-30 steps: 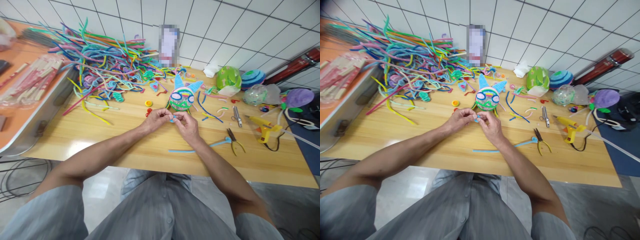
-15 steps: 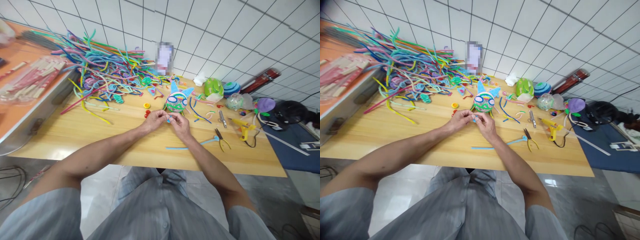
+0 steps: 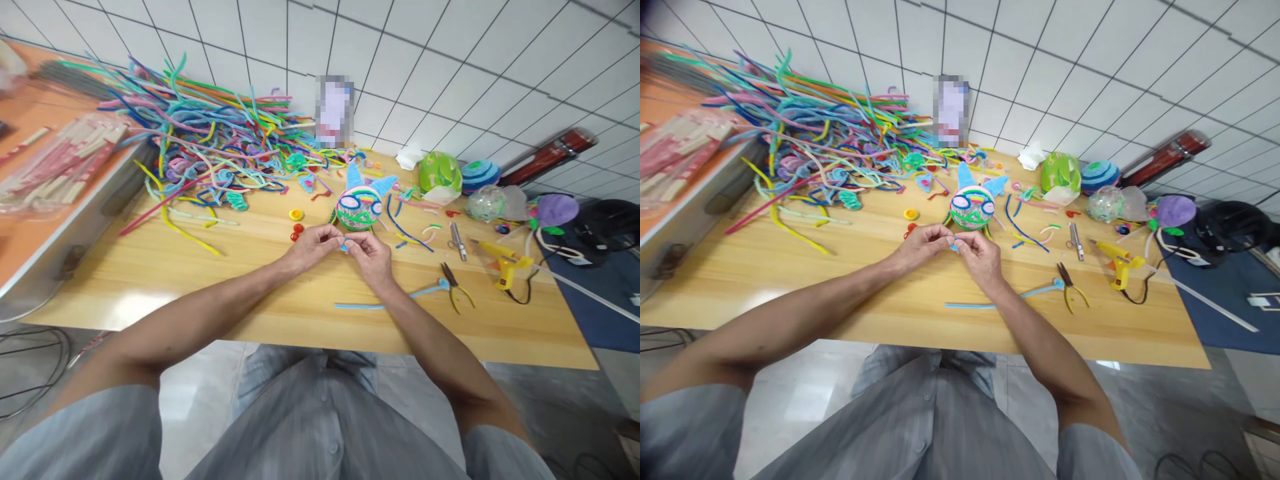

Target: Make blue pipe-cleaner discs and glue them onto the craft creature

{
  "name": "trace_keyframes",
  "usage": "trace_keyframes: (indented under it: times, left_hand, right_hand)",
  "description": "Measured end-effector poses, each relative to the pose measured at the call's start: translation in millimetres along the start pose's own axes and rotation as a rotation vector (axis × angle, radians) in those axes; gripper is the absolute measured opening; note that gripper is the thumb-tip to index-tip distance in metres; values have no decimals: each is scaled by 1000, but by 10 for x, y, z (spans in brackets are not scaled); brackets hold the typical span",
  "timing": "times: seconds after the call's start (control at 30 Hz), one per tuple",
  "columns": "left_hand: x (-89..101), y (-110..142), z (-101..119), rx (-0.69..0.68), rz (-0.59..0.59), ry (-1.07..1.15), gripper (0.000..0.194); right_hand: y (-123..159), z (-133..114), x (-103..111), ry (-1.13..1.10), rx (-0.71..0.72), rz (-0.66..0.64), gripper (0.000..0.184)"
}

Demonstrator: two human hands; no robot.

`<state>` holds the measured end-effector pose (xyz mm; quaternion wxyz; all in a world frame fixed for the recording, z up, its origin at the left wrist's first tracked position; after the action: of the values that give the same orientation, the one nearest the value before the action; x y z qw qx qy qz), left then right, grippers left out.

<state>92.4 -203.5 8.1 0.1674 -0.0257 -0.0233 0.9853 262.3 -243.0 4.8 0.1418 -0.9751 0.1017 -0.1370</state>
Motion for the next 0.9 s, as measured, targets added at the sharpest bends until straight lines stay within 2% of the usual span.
trace_keyframes:
  times: [0.27,0.53,0.9]
  left_hand:
    - [12,42,53,-2,9,-23,30]
    - [3,59,66,-21,-2,-54,29]
    - [17,76,33,-16,11,-110,32]
  right_hand:
    - [-38,9,74,63,59,-11,26]
    - [-51,-80,79,101,133,-83,16]
    - [-12,-93,29,87,107,-75,7]
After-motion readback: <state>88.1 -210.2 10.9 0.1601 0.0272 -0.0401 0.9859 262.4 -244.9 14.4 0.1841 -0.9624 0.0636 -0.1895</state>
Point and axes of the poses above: each hand's wrist, its own y-axis away from the middle knuckle, its own x-axis out of the back of the hand, z = x × y, the point moved 3 cm from there along -y, towards the middle knuckle, and after that the axes turned 8 degrees about z, right-handed, at the moved point
